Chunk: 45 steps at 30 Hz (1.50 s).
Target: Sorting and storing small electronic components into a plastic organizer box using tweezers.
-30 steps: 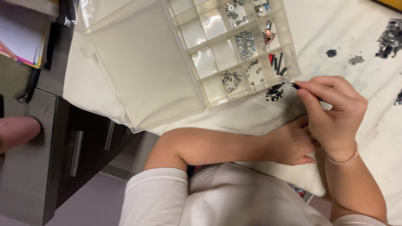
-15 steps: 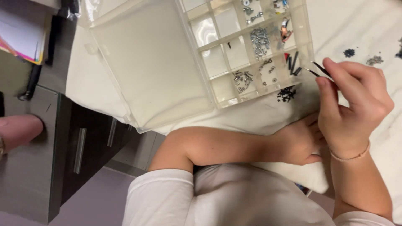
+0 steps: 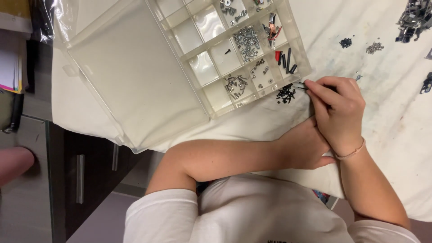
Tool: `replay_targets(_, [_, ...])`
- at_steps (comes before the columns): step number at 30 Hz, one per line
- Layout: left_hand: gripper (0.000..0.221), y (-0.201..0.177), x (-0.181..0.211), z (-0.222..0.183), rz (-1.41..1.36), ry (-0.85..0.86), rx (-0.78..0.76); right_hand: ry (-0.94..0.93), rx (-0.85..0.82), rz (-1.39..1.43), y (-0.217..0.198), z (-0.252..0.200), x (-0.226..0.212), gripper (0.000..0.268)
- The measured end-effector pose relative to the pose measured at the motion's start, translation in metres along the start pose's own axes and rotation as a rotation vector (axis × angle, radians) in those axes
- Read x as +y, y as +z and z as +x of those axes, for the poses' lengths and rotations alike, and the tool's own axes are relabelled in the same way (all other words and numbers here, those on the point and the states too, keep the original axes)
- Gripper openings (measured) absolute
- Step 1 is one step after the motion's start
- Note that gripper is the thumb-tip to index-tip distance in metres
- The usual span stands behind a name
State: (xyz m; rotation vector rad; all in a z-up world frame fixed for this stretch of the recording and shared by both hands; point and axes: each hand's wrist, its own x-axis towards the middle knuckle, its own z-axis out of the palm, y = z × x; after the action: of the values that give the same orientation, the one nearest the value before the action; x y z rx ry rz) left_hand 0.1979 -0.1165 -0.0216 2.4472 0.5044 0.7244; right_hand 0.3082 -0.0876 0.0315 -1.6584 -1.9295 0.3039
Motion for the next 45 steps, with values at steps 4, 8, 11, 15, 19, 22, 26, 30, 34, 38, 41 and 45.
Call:
replay_targets(4, [0.061, -0.002, 0.001, 0.0, 0.062, -0.002, -0.012, -0.022, 0.011, -0.012, 0.003, 0.0, 0.003, 0.016])
replay_targets(8, [0.065, -0.011, 0.001, 0.003, 0.156, 0.013, -0.054, -0.016, 0.02, -0.002, 0.005, 0.0, 0.005, 0.016])
replay_targets(11, [0.072, -0.013, 0.001, 0.005, 0.167, 0.011, -0.111, 0.033, 0.013, 0.05, 0.002, 0.005, 0.001, 0.015])
replay_targets(15, [0.077, -0.019, 0.001, 0.006, 0.246, 0.026, -0.123, 0.041, -0.001, 0.049, 0.002, 0.003, 0.004, 0.017])
replay_targets(19, [0.072, -0.017, 0.001, 0.005, 0.195, 0.032, -0.105, 0.069, 0.003, 0.071, -0.001, 0.001, 0.003, 0.018])
replay_targets(22, [0.073, -0.016, 0.002, 0.005, 0.203, 0.027, -0.092, 0.087, -0.006, 0.064, -0.006, -0.003, -0.003, 0.017])
replay_targets(26, [0.057, -0.008, 0.002, 0.002, 0.082, 0.015, 0.044, 0.057, 0.0, 0.01, -0.001, -0.007, -0.001, 0.017])
replay_targets(30, [0.057, -0.006, 0.001, 0.001, 0.103, 0.019, 0.015, 0.023, 0.014, -0.008, 0.0, -0.003, -0.001, 0.014])
replay_targets(34, [0.071, -0.01, 0.001, 0.005, 0.099, 0.026, -0.071, 0.206, -0.013, 0.154, -0.014, 0.002, -0.014, 0.013])
replay_targets(38, [0.037, 0.007, 0.001, -0.003, -0.275, 0.018, 0.197, 0.223, 0.03, 0.27, -0.023, 0.017, -0.041, 0.013])
replay_targets(41, [0.018, 0.044, -0.004, -0.012, -0.554, 0.009, 0.191, -0.143, 0.072, 0.166, -0.014, 0.063, -0.069, 0.011])
replay_targets(45, [0.064, -0.008, -0.001, -0.001, 0.071, -0.034, -0.049, -0.332, 0.028, 0.087, 0.016, 0.104, -0.081, 0.013])
